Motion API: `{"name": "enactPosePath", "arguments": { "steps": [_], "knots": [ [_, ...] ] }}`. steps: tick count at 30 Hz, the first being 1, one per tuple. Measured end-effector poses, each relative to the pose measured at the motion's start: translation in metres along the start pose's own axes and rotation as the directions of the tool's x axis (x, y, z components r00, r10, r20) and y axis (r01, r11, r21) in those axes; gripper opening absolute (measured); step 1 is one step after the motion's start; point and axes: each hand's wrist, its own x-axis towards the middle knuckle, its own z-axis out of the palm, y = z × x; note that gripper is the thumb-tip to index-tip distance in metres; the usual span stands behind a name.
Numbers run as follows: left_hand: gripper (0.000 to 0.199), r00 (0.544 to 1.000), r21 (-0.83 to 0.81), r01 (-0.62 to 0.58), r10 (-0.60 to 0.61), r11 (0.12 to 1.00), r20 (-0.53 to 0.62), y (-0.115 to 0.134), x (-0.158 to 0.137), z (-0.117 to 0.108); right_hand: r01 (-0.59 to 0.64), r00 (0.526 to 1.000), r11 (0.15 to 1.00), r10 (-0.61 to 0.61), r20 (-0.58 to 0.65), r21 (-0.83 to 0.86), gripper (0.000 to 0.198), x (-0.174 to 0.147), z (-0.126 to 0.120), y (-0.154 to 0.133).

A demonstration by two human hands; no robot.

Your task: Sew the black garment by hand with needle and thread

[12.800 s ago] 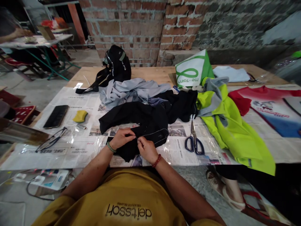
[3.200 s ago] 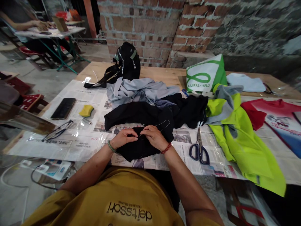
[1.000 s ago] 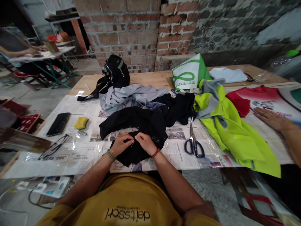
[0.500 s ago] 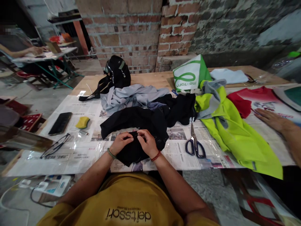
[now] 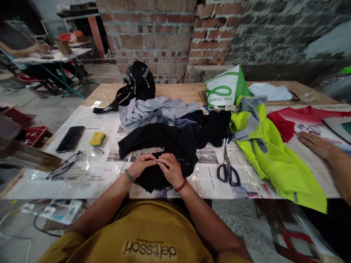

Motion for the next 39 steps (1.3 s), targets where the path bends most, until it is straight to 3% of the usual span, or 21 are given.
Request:
{"name": "enactPosePath", "arguments": {
  "steps": [5, 12, 17, 22, 26, 29, 31, 34, 39],
  "knots": [
    [0.022, 1.0, 0.019, 0.015, -0.015, 1.0, 0.013, 0.004, -0.002, 0.002, -0.056, 0.998, 0.998, 0.057, -0.018, 0.012, 0.009, 0.003, -0.001, -0.006],
    [0.03, 0.982, -0.072, 0.189, -0.187, 0.979, 0.033, 0.004, -0.002, 0.005, -0.332, 0.939, 0.943, 0.333, -0.087, 0.035, 0.009, 0.006, -0.001, -0.01],
    [0.026, 0.989, -0.103, 0.149, -0.147, 0.983, 0.025, 0.003, -0.003, 0.001, -0.315, 0.944, 0.948, 0.317, -0.09, 0.03, 0.007, 0.008, 0.004, -0.014],
    [0.026, 0.991, -0.08, 0.132, -0.129, 0.988, 0.047, 0.005, -0.004, 0.001, -0.316, 0.949, 0.948, 0.316, 0.0, 0.044, 0.007, 0.01, 0.008, -0.011],
    [0.027, 0.991, -0.048, 0.125, -0.122, 0.991, 0.048, 0.006, -0.005, 0.003, -0.447, 0.895, 0.885, 0.439, 0.084, 0.132, 0.011, 0.01, 0.006, -0.004],
    [0.026, 0.99, -0.038, 0.132, -0.13, 0.991, 0.051, 0.006, -0.005, 0.004, -0.575, 0.817, 0.772, 0.553, 0.161, 0.27, 0.017, 0.009, 0.003, -0.001],
    [0.026, 0.989, -0.038, 0.142, -0.14, 0.989, 0.054, 0.006, -0.005, 0.003, -0.603, 0.795, 0.717, 0.575, 0.194, 0.349, 0.018, 0.009, 0.002, 0.0],
    [0.026, 0.989, -0.039, 0.147, -0.145, 0.988, 0.043, 0.005, -0.005, 0.003, -0.565, 0.818, 0.734, 0.556, 0.145, 0.377, 0.013, 0.009, -0.001, -0.002],
    [0.026, 0.99, -0.05, 0.142, -0.141, 0.989, 0.024, 0.005, -0.003, 0.004, -0.52, 0.84, 0.805, 0.543, -0.001, 0.284, 0.011, 0.011, -0.001, -0.005]
  ]
}}
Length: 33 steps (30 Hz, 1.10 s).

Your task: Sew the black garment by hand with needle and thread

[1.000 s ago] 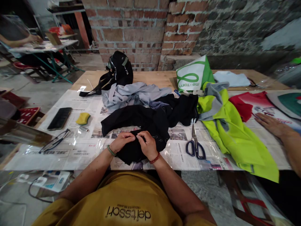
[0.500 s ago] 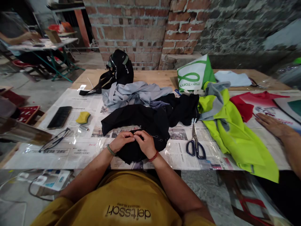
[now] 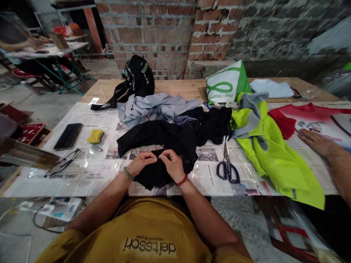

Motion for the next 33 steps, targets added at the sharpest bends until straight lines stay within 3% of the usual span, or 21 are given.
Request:
{"name": "enactPosePath", "arguments": {
  "steps": [4, 10, 19, 26, 29, 33],
  "knots": [
    [0.029, 1.0, -0.024, 0.012, -0.012, 1.0, -0.024, 0.001, 0.0, 0.002, -0.017, 0.997, 0.993, 0.026, -0.072, 0.119, 0.011, 0.003, 0.004, 0.002],
    [0.027, 0.995, -0.004, -0.084, 0.084, 0.996, -0.058, 0.001, 0.001, 0.002, 0.002, 0.996, 0.978, 0.016, -0.083, 0.207, 0.012, 0.011, 0.006, -0.002],
    [0.027, 0.994, 0.007, -0.085, 0.085, 0.996, -0.072, 0.002, -0.001, -0.001, 0.002, 1.0, 0.998, -0.002, 0.011, 0.056, 0.012, 0.009, 0.012, 0.001],
    [0.026, 0.996, 0.042, -0.066, 0.069, 0.997, -0.064, 0.004, -0.002, 0.001, 0.072, 0.982, 0.956, -0.018, -0.189, 0.286, 0.014, 0.038, -0.011, -0.008],
    [0.026, 0.998, 0.038, -0.041, 0.043, 0.998, -0.042, 0.004, -0.001, 0.001, 0.028, 0.994, 0.948, 0.005, -0.105, 0.316, 0.016, 0.038, -0.016, -0.016],
    [0.024, 1.0, 0.047, -0.027, 0.027, 0.999, -0.005, 0.003, -0.001, -0.002, -0.118, 0.993, 0.893, 0.117, 0.029, 0.435, 0.024, 0.028, -0.019, -0.023]
  ]
}}
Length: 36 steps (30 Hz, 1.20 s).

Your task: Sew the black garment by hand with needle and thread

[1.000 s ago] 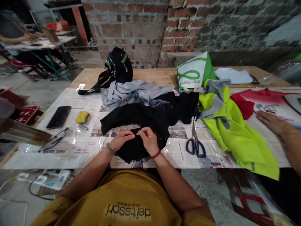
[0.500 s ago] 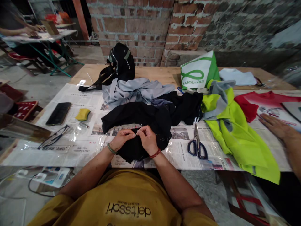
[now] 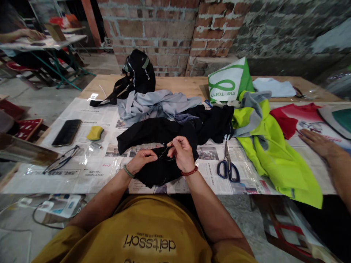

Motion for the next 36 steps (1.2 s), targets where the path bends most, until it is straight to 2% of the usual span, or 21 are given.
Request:
{"name": "enactPosePath", "arguments": {
  "steps": [5, 9, 12, 17, 22, 25, 28, 29, 31, 33, 35, 36],
  "knots": [
    [0.022, 1.0, 0.007, -0.015, 0.015, 1.0, -0.016, -0.005, 0.001, -0.005, -0.075, 0.997, 0.991, 0.072, 0.023, 0.115, 0.026, -0.001, -0.009, -0.014],
    [0.021, 1.0, -0.009, 0.021, -0.021, 1.0, -0.004, -0.006, 0.001, -0.006, -0.045, 0.999, 0.989, 0.043, 0.02, 0.141, 0.028, 0.003, -0.025, -0.029],
    [0.018, 1.0, -0.009, 0.01, -0.011, 1.0, -0.025, -0.005, 0.001, -0.006, -0.01, 0.999, 0.982, 0.018, -0.043, 0.187, 0.019, 0.006, -0.04, -0.041],
    [0.013, 0.999, 0.004, 0.035, -0.035, 0.999, -0.019, -0.003, 0.0, -0.007, 0.117, 0.988, 0.962, -0.087, -0.128, 0.246, 0.013, 0.005, -0.067, -0.069],
    [0.014, 1.0, 0.046, 0.019, -0.019, 0.999, -0.008, -0.003, 0.001, -0.009, 0.257, 0.96, 0.948, -0.228, -0.166, 0.186, 0.008, -0.004, -0.083, -0.099],
    [0.017, 1.0, 0.064, -0.021, 0.023, 0.998, -0.016, -0.004, 0.002, -0.009, 0.345, 0.926, 0.933, -0.319, -0.201, 0.107, 0.007, -0.011, -0.086, -0.112],
    [0.019, 0.999, 0.083, -0.043, 0.043, 0.996, -0.003, -0.005, 0.003, -0.009, 0.476, 0.852, 0.878, -0.473, -0.225, -0.041, 0.007, -0.015, -0.086, -0.12],
    [0.02, 0.999, 0.092, -0.044, 0.044, 0.995, 0.004, -0.005, 0.003, -0.009, 0.524, 0.814, 0.846, -0.531, -0.235, -0.097, 0.007, -0.015, -0.086, -0.121],
    [0.022, 0.999, 0.111, -0.042, 0.04, 0.993, 0.016, -0.006, 0.003, -0.009, 0.618, 0.712, 0.76, -0.65, -0.266, -0.202, 0.007, -0.013, -0.086, -0.121],
    [0.024, 0.999, 0.131, -0.036, 0.033, 0.991, 0.023, -0.007, 0.003, -0.01, 0.687, 0.584, 0.658, -0.752, -0.305, -0.307, 0.006, -0.01, -0.088, -0.121],
    [0.025, 0.999, 0.148, -0.031, 0.027, 0.989, 0.03, -0.008, 0.003, -0.01, 0.706, 0.465, 0.576, -0.816, -0.344, -0.411, 0.007, -0.007, -0.09, -0.121],
    [0.025, 0.999, 0.154, -0.03, 0.025, 0.988, 0.031, -0.008, 0.003, -0.01, 0.693, 0.426, 0.553, -0.831, -0.356, -0.461, 0.007, -0.006, -0.09, -0.121]
  ]
}}
